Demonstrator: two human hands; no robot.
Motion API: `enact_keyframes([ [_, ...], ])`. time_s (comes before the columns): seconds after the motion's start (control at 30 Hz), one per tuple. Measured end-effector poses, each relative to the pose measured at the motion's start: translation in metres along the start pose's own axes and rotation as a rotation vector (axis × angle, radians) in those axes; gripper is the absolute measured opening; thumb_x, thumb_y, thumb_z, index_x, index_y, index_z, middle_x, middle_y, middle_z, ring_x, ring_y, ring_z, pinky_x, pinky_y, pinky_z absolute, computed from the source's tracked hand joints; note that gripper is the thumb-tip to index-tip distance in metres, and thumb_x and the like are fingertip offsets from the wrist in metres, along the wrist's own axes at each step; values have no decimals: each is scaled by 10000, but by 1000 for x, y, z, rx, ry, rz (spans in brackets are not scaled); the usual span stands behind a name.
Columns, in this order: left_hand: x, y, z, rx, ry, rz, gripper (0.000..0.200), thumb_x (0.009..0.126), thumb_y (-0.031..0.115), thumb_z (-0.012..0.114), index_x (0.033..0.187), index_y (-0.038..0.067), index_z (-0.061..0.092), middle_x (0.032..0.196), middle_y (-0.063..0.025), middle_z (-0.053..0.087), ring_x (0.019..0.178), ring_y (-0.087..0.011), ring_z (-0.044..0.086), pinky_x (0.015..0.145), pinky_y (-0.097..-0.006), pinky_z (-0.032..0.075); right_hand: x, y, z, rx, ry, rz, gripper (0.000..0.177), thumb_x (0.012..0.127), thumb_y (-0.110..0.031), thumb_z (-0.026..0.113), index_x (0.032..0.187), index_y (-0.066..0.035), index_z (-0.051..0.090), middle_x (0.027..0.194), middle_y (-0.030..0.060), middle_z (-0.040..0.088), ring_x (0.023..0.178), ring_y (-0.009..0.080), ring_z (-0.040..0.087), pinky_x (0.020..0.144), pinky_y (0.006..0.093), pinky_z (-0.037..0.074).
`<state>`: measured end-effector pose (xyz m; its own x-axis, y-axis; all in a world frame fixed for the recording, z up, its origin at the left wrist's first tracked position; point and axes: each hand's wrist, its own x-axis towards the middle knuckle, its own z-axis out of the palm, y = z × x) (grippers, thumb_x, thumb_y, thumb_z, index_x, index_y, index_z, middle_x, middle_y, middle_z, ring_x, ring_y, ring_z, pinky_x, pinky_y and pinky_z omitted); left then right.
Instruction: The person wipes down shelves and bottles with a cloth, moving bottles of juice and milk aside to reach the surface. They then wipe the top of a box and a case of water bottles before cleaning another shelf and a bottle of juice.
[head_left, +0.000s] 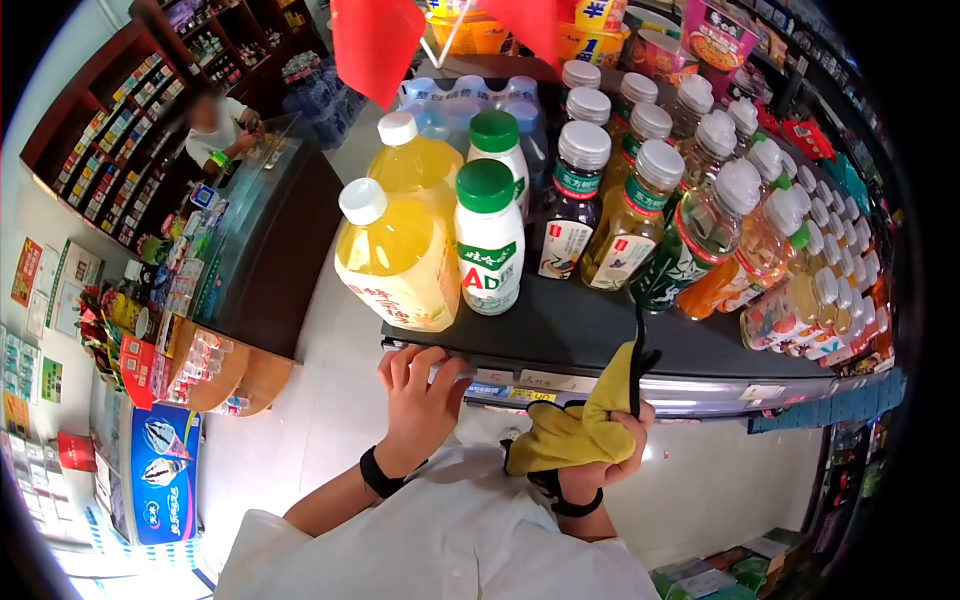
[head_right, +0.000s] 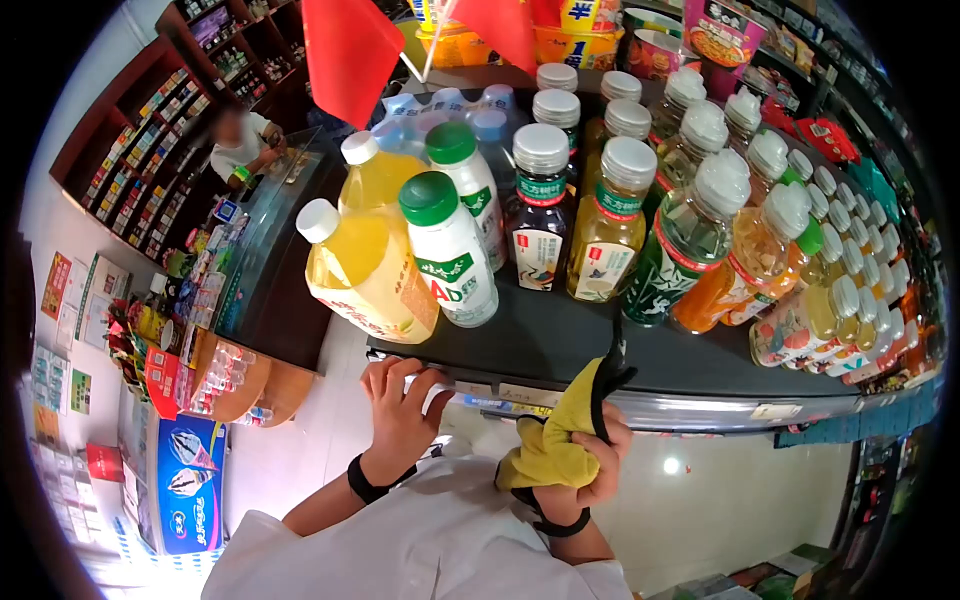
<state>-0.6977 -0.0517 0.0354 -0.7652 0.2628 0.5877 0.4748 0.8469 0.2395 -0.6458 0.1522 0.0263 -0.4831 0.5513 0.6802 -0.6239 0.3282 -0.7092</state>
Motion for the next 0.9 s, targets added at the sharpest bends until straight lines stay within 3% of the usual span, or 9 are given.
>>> enact_keyframes([
  [0.03,1,1,0,-4,-2,-11,394,711,93,853,1048,137,654,1172,-54,532,1127,-338,475,964,-512,363,0,0,2,8,-22,29,272,834,-78,768,1043,-62,594,1125,146,568,1134,345,563,997,489,465],
  [0.1,1,2,0,-5,-3,-28,374,715,89,848,1028,135,649,1170,-54,536,1125,-341,477,965,-511,363,0,-1,8,-2,-11,2,228,831,-83,767,1001,-58,618,1092,154,573,1092,361,589,980,516,475],
  [0.2,0,2,2,-35,37,-10,351,716,65,832,1000,130,636,1147,-55,561,1135,-338,479,967,-513,365,8,-14,15,-33,-306,-152,128,846,-87,722,959,-53,674,1032,167,605,1004,380,638,951,582,504],
  [0.3,-5,-3,3,-17,28,27,336,743,126,798,1047,111,654,1139,-53,586,1196,-297,476,1011,-527,336,12,-20,40,-76,-724,-216,246,813,-41,690,1058,-60,695,1148,150,621,1033,354,636,997,538,506],
  [0.4,-7,-4,0,-62,-19,-17,415,691,135,740,1086,43,653,1126,-54,630,1216,-309,485,1049,-527,305,-6,-8,64,-230,-795,-205,310,798,-41,695,1107,-51,678,1198,140,609,1072,349,616,1016,503,493],
  [0.53,-6,-10,-7,-135,-17,-18,417,681,114,741,1082,39,656,1100,-58,637,1206,-303,496,1052,-533,312,-5,-14,71,-272,-793,-208,351,804,-38,696,1150,-32,645,1208,142,604,1078,344,603,1014,481,482],
  [0.73,-6,-29,-7,-295,0,133,378,642,8,709,1013,18,641,1065,-119,661,1048,-349,600,981,-510,428,9,-23,74,-407,-876,-161,350,817,-67,682,1158,-28,613,1173,146,611,1000,335,615,934,452,491],
  [0.9,3,-32,-13,-352,-14,162,379,623,-49,714,993,2,649,1042,-127,668,1038,-344,612,918,-472,472,14,-30,74,-423,-917,-123,341,841,-106,664,1168,-26,610,1168,146,614,999,329,622,927,433,488],
])
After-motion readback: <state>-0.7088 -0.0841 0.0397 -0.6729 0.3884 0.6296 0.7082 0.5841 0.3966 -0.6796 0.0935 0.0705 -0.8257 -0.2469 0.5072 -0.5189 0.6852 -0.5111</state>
